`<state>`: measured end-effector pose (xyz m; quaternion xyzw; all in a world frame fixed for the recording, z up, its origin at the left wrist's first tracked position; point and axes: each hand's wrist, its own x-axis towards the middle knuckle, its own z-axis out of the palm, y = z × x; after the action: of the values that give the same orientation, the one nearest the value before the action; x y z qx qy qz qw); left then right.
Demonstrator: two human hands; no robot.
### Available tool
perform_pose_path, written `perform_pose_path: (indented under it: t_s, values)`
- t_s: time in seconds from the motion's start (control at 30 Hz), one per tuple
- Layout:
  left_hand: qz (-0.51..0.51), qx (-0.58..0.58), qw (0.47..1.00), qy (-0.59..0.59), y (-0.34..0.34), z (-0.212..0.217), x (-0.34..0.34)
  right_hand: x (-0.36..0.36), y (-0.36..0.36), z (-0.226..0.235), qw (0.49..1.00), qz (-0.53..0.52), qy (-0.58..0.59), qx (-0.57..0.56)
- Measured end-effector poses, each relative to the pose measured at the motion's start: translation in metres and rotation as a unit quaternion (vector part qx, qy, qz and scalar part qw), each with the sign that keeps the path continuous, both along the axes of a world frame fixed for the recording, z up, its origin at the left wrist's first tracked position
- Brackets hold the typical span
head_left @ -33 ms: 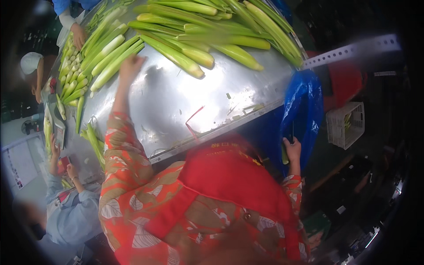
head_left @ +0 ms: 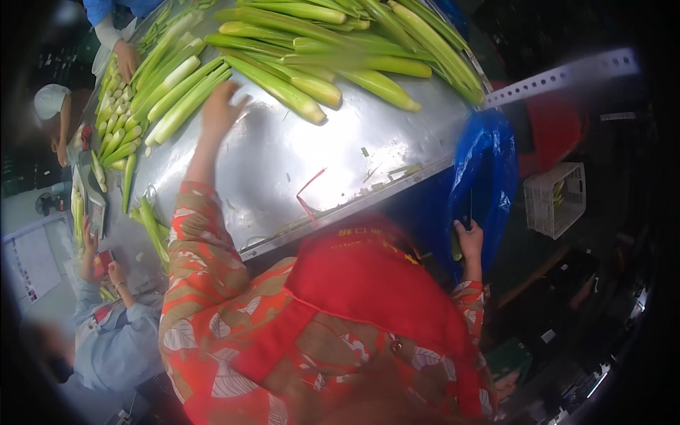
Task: The person picks up bamboo shoots from a pile on a metal table and peels off the outer husks by hand and with a knife, then places the cleaned shoots into a blue plastic bin.
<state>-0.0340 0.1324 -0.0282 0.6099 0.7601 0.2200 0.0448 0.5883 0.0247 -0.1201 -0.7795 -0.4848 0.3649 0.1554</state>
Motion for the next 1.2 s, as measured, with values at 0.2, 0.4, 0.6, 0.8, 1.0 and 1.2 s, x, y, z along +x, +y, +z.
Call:
perform_pose_path:
  t_s: [0.2,0.4,0.6,0.8,1.0,1.2]
  values:
    - [-0.234,-0.004,0.950,0.207,0.005,-0.004,0.102,0.008,-0.009,0.015,0.994,-0.068,0.072,-0.052]
    - [-0.254,-0.083,0.934,0.236,0.000,0.020,0.112,0.027,-0.017,0.002,0.993,-0.082,0.080,-0.011]
    - [-0.206,-0.063,0.974,-0.065,-0.008,0.077,0.213,0.035,-0.019,-0.004,0.995,-0.059,0.024,0.072]
    - [-0.326,-0.085,0.930,-0.144,-0.005,0.093,0.310,0.002,-0.011,0.069,0.966,-0.067,0.228,0.103]
    - [-0.369,-0.253,0.850,-0.279,-0.033,0.079,0.382,-0.021,-0.009,0.117,0.940,0.022,0.246,0.234]
    - [-0.394,-0.280,0.831,-0.277,-0.048,0.069,0.418,-0.014,-0.012,0.109,0.945,0.032,0.203,0.256]
